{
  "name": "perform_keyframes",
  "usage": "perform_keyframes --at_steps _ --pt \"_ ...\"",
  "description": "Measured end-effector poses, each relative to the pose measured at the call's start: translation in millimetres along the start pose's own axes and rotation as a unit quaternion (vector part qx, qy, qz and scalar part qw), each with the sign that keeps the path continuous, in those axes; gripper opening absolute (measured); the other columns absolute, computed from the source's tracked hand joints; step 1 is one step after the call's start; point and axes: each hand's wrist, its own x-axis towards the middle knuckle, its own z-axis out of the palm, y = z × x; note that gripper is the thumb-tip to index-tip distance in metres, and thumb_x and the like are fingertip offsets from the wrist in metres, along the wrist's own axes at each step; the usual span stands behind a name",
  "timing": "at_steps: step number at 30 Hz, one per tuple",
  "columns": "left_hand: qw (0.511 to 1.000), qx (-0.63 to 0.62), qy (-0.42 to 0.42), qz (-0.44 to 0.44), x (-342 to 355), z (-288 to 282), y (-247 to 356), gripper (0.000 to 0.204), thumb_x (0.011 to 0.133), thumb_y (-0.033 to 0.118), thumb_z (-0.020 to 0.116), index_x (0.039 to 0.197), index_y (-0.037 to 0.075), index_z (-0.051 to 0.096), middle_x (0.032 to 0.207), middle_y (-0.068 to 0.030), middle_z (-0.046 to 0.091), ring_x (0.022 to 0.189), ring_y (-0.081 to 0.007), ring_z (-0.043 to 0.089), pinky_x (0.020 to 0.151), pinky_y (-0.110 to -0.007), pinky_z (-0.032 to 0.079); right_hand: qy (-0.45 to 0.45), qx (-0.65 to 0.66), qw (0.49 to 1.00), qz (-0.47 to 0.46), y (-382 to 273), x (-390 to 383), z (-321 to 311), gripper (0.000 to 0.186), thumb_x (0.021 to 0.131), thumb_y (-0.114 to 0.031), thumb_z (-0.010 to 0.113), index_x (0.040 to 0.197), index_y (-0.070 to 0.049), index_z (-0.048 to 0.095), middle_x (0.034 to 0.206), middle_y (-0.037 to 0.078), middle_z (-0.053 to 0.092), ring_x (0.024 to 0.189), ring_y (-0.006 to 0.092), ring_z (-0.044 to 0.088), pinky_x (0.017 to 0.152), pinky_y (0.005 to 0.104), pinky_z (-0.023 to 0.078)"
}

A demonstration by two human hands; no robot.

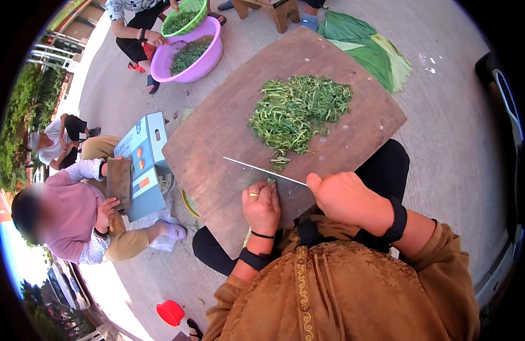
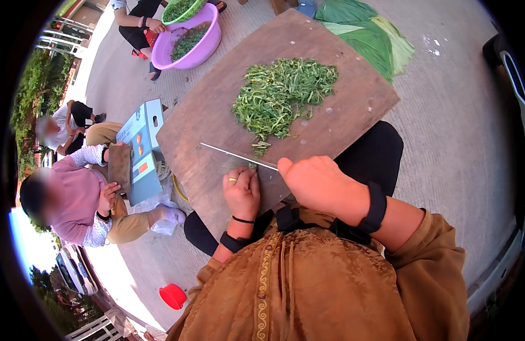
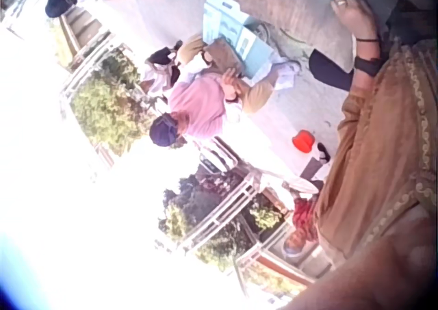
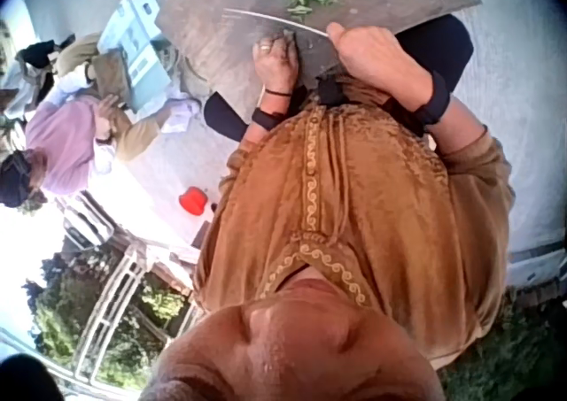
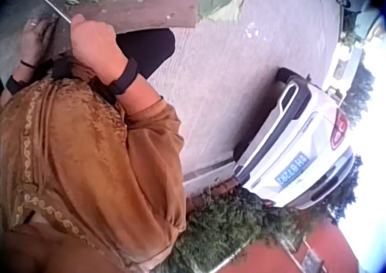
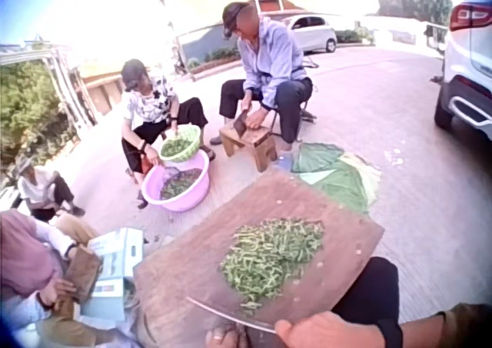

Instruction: The person rolls a large green leaf and chops it into small pieces on a wooden board using a large knife.

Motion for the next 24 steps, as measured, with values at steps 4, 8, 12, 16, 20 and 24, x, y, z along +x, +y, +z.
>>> perform_keyframes --at_steps 4,8,12,16,20,24 --pt "1.0 -0.022 -0.003 0.006 1 2 -3 0.008 0.063 0.002 0.058 0.071 0.004 0.057 0.074 -0.0085 0.053 0.068 -0.0251 0.048 0.061 -0.032 0.041 0.038 0.018 0.999 0.005 6 -7 -2 0.008 0.066 -0.005 0.045 0.069 0.0 0.04 0.055 0.017 0.049 0.05 0.0328 0.051 0.042 0.0394 0.039" --pt "1.0 -0.023 0.013 0.012 5 9 -6 0.009 0.061 0.001 0.058 0.069 0.003 0.056 0.074 -0.0089 0.053 0.067 -0.0262 0.048 0.06 -0.033 0.041 0.008 -0.003 1.0 -0.014 3 -21 -14 0.011 0.064 -0.004 0.048 0.069 0.001 0.04 0.054 0.016 0.05 0.051 0.0309 0.052 0.043 0.0373 0.041" --pt "0.999 -0.042 0.008 0.008 7 9 -5 0.009 0.059 -0.001 0.057 0.068 0.002 0.055 0.074 -0.0101 0.053 0.067 -0.0275 0.048 0.06 -0.034 0.04 -0.024 -0.008 1.0 -0.015 3 -29 -23 0.013 0.062 -0.003 0.05 0.07 0.002 0.041 0.055 0.016 0.052 0.052 0.0297 0.055 0.044 0.0355 0.043" --pt "0.999 -0.047 0.013 0.016 5 12 -7 0.013 0.058 -0.002 0.056 0.07 0.002 0.056 0.073 -0.0115 0.053 0.07 -0.0289 0.048 0.062 -0.034 0.041 -0.117 -0.031 0.993 -0.005 1 -29 -32 0.014 0.063 -0.004 0.05 0.071 0.002 0.041 0.055 0.016 0.052 0.05 0.0291 0.055 0.043 0.0354 0.043" --pt "0.998 -0.056 0.024 0.028 4 14 -8 0.016 0.059 -0.002 0.055 0.074 0.001 0.056 0.074 -0.012 0.053 0.072 -0.0301 0.049 0.064 -0.035 0.041 -0.09 -0.017 0.996 -0.017 -2 -21 -24 0.015 0.063 -0.004 0.051 0.072 0.003 0.041 0.053 0.015 0.052 0.048 0.0294 0.054 0.04 0.0365 0.042" --pt "0.998 -0.052 0.019 0.038 6 11 -6 0.017 0.059 -0.002 0.055 0.075 0.0 0.056 0.075 -0.0117 0.053 0.073 -0.0305 0.048 0.064 -0.035 0.042 -0.09 -0.035 0.994 -0.041 -4 -1 -8 0.017 0.062 -0.005 0.052 0.073 0.002 0.041 0.052 0.014 0.052 0.048 0.0289 0.055 0.04 0.0362 0.041"
